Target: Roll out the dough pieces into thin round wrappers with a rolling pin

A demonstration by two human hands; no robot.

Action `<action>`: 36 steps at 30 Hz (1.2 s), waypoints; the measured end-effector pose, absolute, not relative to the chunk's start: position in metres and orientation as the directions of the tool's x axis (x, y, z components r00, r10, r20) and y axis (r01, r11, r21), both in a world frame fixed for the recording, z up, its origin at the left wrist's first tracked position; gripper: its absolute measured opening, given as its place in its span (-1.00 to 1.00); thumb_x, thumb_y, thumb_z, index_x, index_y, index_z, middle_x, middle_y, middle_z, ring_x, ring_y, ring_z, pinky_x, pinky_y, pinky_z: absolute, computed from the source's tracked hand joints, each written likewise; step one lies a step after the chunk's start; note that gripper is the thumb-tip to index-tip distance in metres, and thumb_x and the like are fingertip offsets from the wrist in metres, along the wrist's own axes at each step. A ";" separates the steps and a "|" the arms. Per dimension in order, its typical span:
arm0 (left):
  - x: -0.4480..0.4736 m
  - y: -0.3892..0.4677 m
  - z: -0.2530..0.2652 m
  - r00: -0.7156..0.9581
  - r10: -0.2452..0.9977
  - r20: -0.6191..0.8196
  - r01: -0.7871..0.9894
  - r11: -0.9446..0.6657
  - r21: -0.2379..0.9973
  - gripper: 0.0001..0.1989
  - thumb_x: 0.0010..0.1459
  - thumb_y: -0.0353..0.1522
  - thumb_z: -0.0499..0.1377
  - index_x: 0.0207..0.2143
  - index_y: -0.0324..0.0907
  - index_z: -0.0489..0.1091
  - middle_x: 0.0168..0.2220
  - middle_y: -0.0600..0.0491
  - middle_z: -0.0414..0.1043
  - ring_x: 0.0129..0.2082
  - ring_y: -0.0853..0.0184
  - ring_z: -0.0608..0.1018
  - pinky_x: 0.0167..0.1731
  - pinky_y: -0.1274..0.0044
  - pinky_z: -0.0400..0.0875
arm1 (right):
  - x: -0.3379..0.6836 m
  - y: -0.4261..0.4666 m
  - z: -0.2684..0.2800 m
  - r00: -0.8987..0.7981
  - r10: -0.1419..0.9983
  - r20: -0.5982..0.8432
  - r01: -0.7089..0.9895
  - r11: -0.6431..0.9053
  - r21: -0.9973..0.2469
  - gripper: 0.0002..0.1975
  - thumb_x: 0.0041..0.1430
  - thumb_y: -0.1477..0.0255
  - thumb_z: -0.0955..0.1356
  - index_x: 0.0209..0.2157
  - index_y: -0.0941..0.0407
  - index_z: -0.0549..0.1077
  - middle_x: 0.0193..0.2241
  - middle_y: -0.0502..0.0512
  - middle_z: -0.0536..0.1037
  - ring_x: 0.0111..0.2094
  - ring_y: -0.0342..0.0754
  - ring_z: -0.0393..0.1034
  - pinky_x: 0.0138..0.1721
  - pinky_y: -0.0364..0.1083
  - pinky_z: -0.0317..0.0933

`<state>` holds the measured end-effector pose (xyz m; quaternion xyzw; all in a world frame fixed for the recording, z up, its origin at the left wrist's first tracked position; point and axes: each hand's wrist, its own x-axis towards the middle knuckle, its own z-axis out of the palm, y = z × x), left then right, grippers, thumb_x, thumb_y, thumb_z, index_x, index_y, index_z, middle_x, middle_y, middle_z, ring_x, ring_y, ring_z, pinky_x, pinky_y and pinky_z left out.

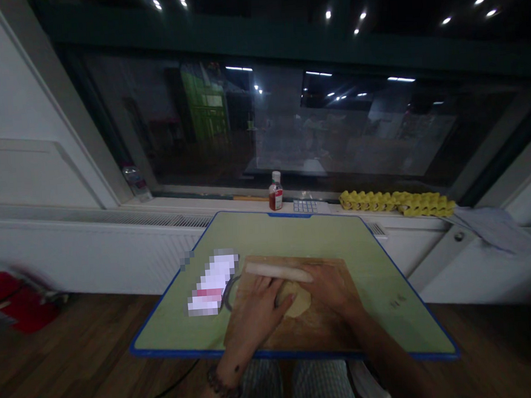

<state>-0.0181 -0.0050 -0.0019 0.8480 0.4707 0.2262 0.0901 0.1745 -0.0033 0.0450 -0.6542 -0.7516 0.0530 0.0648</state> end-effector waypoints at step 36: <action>-0.008 -0.018 -0.001 0.444 0.788 0.427 0.734 -0.593 0.331 -0.80 0.33 -0.39 0.07 -0.10 -0.12 0.48 -0.05 0.01 0.48 -0.01 0.18 0.46 0.05 0.30 0.35 | 0.205 0.002 0.017 -0.312 0.923 0.226 0.903 0.362 -0.231 -0.57 0.30 0.33 0.31 0.19 -0.04 0.34 0.05 0.06 0.53 0.06 0.02 0.40 0.09 -0.04 0.16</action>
